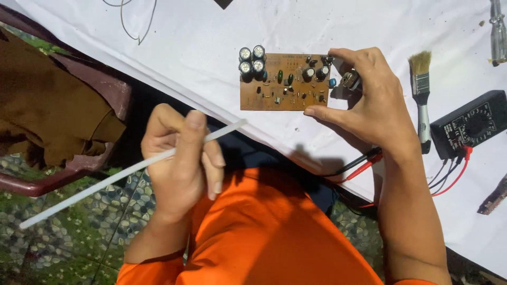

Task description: Applying hot glue to electronic components on a circuit board by melting a glue stick with a lighter.

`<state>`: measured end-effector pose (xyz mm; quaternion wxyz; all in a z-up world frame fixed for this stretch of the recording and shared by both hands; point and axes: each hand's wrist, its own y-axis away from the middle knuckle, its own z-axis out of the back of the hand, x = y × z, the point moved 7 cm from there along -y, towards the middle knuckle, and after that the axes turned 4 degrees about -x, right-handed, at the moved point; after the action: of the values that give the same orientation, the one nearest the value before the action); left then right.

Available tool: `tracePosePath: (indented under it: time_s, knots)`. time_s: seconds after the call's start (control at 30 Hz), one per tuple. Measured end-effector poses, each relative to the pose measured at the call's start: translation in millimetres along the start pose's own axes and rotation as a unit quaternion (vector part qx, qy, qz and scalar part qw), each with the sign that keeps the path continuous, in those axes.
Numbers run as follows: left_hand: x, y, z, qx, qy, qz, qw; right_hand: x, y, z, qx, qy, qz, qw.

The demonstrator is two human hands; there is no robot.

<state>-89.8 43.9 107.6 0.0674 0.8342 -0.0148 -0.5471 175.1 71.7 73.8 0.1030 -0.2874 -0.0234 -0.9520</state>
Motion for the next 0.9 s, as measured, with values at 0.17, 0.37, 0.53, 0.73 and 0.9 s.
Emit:
tracePosePath:
  time_s: [0.17, 0.37, 0.53, 0.73, 0.9]
  knots:
    - [-17, 3, 15, 0.003, 0.067, -0.013, 0.998, 2, 2, 2, -0.011, -0.01, 0.006, 1.0]
    - [-42, 5, 22, -0.086, 0.007, -0.054, 0.995, 9, 12, 16, -0.033, -0.026, 0.003, 0.999]
    - [-52, 3, -4, 0.012, 0.097, -0.061, 0.993, 13, 23, 25, -0.134, -0.065, 0.055, 0.987]
    - [-45, 7, -33, 0.13, 0.213, -0.008, 0.968, 29, 19, -7, -0.12, -0.108, 0.114, 0.98]
    - [-33, 10, -49, 0.176, 0.19, 0.031, 0.965, 52, 14, 7, -0.153, -0.16, 0.173, 0.96]
